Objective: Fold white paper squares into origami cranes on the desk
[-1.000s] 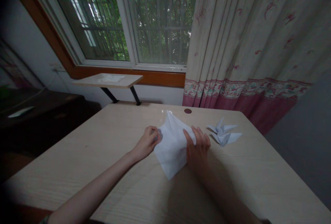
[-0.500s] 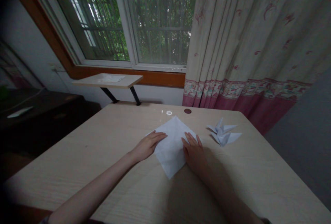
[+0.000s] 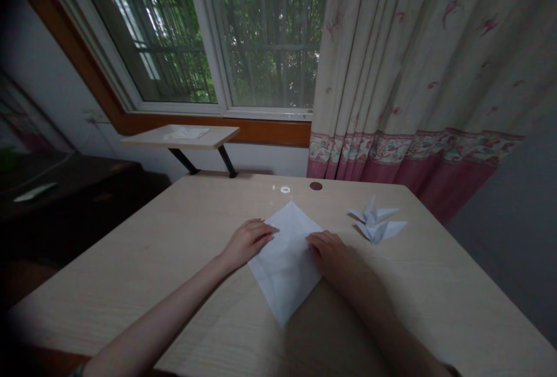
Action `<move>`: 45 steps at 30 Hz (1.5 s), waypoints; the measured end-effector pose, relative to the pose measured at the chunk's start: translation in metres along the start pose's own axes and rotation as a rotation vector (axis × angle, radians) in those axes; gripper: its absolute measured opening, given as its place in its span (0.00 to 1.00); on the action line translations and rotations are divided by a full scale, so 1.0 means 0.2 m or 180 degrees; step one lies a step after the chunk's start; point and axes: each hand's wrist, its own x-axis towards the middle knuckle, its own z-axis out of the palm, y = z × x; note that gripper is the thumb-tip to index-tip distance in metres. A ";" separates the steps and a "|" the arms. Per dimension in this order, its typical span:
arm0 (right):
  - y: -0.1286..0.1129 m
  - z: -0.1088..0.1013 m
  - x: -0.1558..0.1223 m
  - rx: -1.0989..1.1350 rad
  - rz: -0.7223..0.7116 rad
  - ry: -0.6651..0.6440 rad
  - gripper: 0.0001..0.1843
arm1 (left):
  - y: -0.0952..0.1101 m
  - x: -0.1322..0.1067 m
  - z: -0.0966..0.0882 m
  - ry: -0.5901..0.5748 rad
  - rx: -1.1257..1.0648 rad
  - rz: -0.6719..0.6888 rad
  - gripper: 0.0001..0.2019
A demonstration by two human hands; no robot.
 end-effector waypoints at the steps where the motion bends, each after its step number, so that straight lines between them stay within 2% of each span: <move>1: 0.00 -0.01 0.00 0.0061 -0.0017 -0.0003 0.17 | 0.00 0.00 0.00 -0.0007 -0.0011 0.0017 0.10; 6: 0.05 -0.01 0.02 0.0263 -0.0008 -0.0025 0.15 | -0.01 0.00 0.00 -0.0108 -0.0040 0.0019 0.11; 10: 0.11 0.04 0.03 0.0158 0.0044 0.0231 0.11 | -0.01 0.00 -0.01 -0.0110 0.0000 -0.0029 0.14; 14: 0.16 0.09 0.02 -0.0061 0.0223 0.0518 0.19 | -0.03 -0.01 0.01 0.0040 0.0016 -0.0179 0.16; 18: 0.19 0.12 0.01 -0.0226 0.0374 0.0620 0.22 | -0.07 -0.01 0.03 -0.0021 0.0085 -0.0341 0.18; 26: 0.21 0.15 0.00 -0.0232 0.0331 0.0731 0.19 | -0.09 -0.01 0.05 -0.0040 0.0136 -0.0531 0.17; 33: 0.20 0.15 0.01 -0.0282 0.0218 0.0884 0.23 | -0.06 0.00 0.03 0.0031 0.0199 -0.0536 0.17; 39: 0.18 0.13 0.01 -0.0318 0.0161 0.0985 0.25 | -0.05 0.00 0.03 -0.0085 0.0176 -0.0694 0.18; 45: 0.18 0.12 0.01 -0.0321 0.0146 0.1026 0.27 | -0.04 -0.01 0.02 -0.0094 0.0265 -0.0675 0.18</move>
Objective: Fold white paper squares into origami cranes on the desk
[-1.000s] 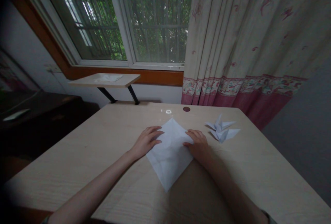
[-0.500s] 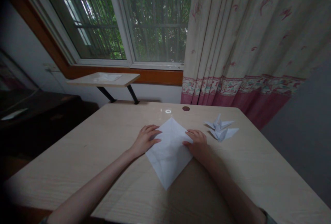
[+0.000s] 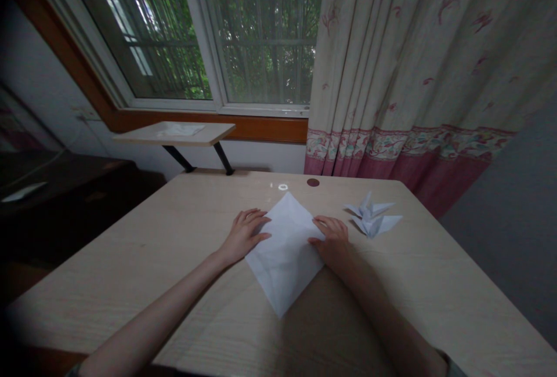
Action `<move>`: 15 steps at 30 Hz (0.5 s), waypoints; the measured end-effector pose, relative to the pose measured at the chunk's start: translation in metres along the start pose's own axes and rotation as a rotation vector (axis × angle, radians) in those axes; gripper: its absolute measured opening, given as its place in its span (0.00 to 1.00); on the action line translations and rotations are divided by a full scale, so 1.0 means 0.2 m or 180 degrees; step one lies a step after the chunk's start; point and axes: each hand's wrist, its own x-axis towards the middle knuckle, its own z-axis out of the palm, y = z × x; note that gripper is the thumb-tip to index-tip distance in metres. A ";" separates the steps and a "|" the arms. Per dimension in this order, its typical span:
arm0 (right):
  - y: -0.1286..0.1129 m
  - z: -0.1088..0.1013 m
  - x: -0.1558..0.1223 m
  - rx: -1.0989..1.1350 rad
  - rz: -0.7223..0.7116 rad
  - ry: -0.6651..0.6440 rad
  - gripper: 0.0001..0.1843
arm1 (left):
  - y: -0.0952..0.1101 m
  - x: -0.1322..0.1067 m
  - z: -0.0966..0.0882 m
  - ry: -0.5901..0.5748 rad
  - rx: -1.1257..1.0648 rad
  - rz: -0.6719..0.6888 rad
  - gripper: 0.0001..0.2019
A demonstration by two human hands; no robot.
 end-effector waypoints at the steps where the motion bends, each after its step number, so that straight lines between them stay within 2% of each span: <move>1: 0.00 0.00 0.00 0.0000 0.0003 0.0029 0.28 | 0.00 0.00 0.00 0.0018 0.0019 0.0006 0.18; 9: -0.01 0.00 0.01 0.0014 0.0013 0.0161 0.34 | 0.01 0.00 0.00 0.0168 -0.0120 -0.0050 0.19; 15: -0.02 -0.01 0.01 -0.0011 0.0048 0.0190 0.33 | 0.03 0.01 -0.03 0.0318 -0.0651 0.0032 0.18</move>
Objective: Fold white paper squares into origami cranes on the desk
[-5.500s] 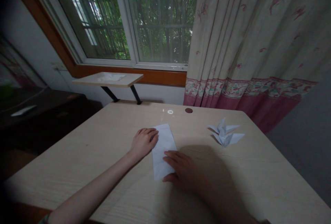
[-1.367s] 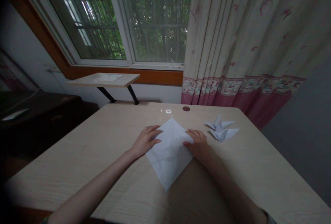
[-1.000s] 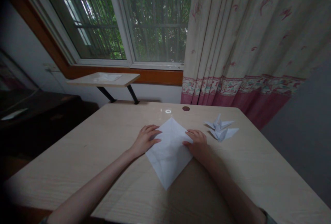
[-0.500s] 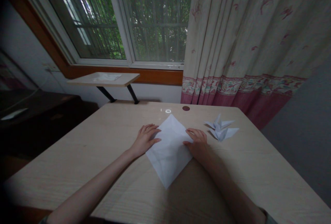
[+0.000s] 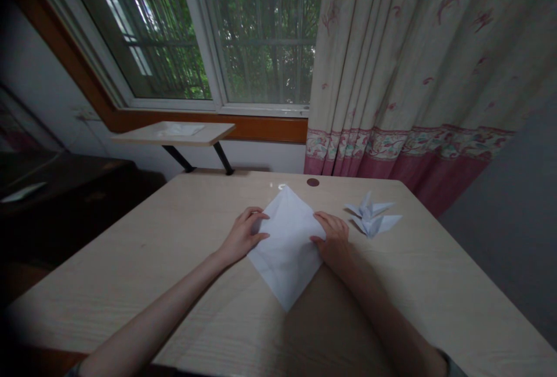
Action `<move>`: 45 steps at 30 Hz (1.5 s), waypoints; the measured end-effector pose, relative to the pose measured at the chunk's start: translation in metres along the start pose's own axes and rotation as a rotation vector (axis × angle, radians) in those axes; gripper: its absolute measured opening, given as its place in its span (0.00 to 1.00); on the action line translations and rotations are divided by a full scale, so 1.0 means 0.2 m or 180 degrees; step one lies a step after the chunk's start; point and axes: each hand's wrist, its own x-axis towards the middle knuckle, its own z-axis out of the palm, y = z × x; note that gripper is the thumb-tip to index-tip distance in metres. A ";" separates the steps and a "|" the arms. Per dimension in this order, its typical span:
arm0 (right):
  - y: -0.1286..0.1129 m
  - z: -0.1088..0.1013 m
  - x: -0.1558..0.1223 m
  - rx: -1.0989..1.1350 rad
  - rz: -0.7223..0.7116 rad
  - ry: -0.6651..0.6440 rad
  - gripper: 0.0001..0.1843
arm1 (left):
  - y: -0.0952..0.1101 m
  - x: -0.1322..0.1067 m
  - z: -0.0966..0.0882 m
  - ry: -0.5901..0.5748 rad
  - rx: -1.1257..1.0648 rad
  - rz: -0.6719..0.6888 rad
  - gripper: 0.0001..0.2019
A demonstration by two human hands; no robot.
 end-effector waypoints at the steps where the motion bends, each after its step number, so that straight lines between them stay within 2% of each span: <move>1: 0.00 0.00 0.00 -0.0004 0.0025 0.0000 0.33 | 0.01 0.00 0.00 -0.0017 -0.0129 0.0022 0.18; 6: -0.02 -0.02 0.00 0.0045 0.0136 -0.0038 0.33 | 0.02 0.00 0.00 0.0024 -0.0496 0.0200 0.21; 10: -0.02 -0.02 0.01 0.0076 0.0197 -0.0044 0.32 | 0.01 0.00 0.01 0.0141 -0.0488 0.0201 0.27; 18: -0.04 -0.01 0.01 0.0223 0.0163 0.0220 0.37 | -0.01 0.00 0.03 0.0285 -0.0719 0.0362 0.38; 22: -0.06 -0.06 0.03 0.0522 0.0434 0.0252 0.34 | 0.00 -0.01 0.02 0.0173 -0.0795 0.0175 0.37; 24: -0.07 -0.09 0.04 0.0715 0.0408 0.0104 0.30 | 0.01 -0.02 0.01 0.0127 -0.0833 0.0063 0.37; 28: -0.07 -0.12 0.04 0.0950 0.0411 0.0190 0.25 | 0.03 -0.03 -0.02 0.0113 -0.0961 0.0048 0.29; 32: -0.06 -0.13 0.03 0.1082 0.0304 0.0093 0.25 | 0.05 -0.03 -0.03 0.0180 -0.1306 0.0099 0.27; 38: -0.08 -0.14 0.03 0.1385 0.0480 0.0105 0.28 | 0.06 -0.03 -0.02 0.0067 -0.1904 0.0064 0.29; 42: -0.11 -0.14 0.04 0.1471 0.0525 0.0225 0.27 | 0.06 -0.03 -0.02 0.0026 -0.2024 0.0080 0.29; 45: -0.12 -0.15 0.05 0.1440 0.0487 0.0151 0.27 | 0.06 -0.03 -0.02 -0.0020 -0.1982 0.0131 0.30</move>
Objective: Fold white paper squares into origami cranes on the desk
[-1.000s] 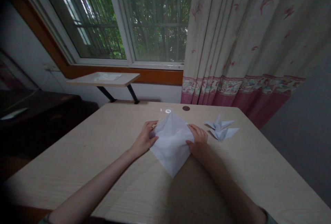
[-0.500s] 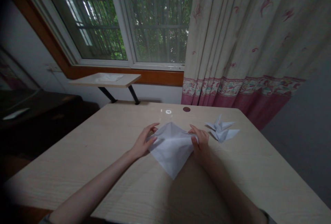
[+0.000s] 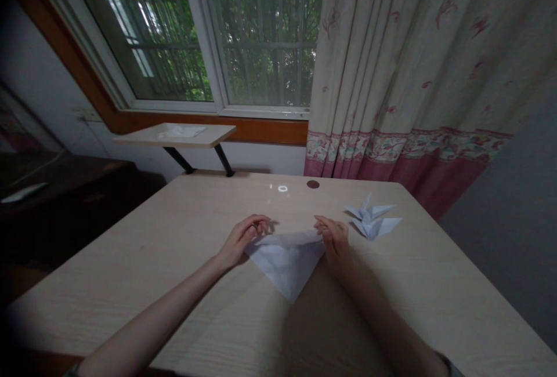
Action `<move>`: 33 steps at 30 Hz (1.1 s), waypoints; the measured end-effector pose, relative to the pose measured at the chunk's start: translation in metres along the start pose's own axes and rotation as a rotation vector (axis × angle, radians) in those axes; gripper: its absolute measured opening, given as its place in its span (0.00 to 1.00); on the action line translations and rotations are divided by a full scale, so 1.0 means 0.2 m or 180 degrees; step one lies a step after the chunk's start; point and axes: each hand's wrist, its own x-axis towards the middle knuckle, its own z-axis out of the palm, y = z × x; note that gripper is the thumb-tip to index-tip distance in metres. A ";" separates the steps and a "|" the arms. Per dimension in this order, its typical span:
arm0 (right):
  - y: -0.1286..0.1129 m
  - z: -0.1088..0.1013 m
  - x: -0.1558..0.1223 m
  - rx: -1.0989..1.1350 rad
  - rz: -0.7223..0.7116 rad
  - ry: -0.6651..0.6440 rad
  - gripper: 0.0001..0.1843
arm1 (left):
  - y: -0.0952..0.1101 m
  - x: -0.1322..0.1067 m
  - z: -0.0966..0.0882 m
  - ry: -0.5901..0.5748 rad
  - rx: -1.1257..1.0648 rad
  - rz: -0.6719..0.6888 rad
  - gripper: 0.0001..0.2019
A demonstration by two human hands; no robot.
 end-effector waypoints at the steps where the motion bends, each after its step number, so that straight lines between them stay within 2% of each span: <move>1: 0.00 0.00 0.00 -0.0029 0.0003 -0.0063 0.28 | 0.00 0.00 0.00 -0.0033 0.0042 0.0010 0.30; 6: -0.01 -0.01 0.00 -0.0217 -0.0017 -0.0489 0.26 | 0.03 0.01 0.00 -0.0326 0.0321 0.0026 0.28; 11: -0.03 -0.01 0.00 -0.0213 -0.0259 -0.0958 0.23 | 0.06 0.01 0.01 -0.0532 0.0477 -0.0005 0.22; 18: -0.08 -0.02 -0.01 -0.0306 -0.0398 -0.1389 0.18 | 0.05 0.01 0.01 -0.0775 0.0718 -0.0002 0.17; 24: -0.12 -0.03 -0.02 -0.0739 -0.0561 -0.1808 0.20 | 0.08 -0.01 0.03 -0.1014 0.1363 0.0227 0.14; 29: -0.14 -0.03 -0.02 -0.0962 -0.0461 -0.2220 0.23 | 0.10 -0.01 0.04 -0.1146 0.1781 0.0444 0.14; 33: -0.13 -0.02 -0.02 -0.0989 -0.0363 -0.2498 0.27 | 0.09 -0.01 0.04 -0.1212 0.2165 0.0419 0.16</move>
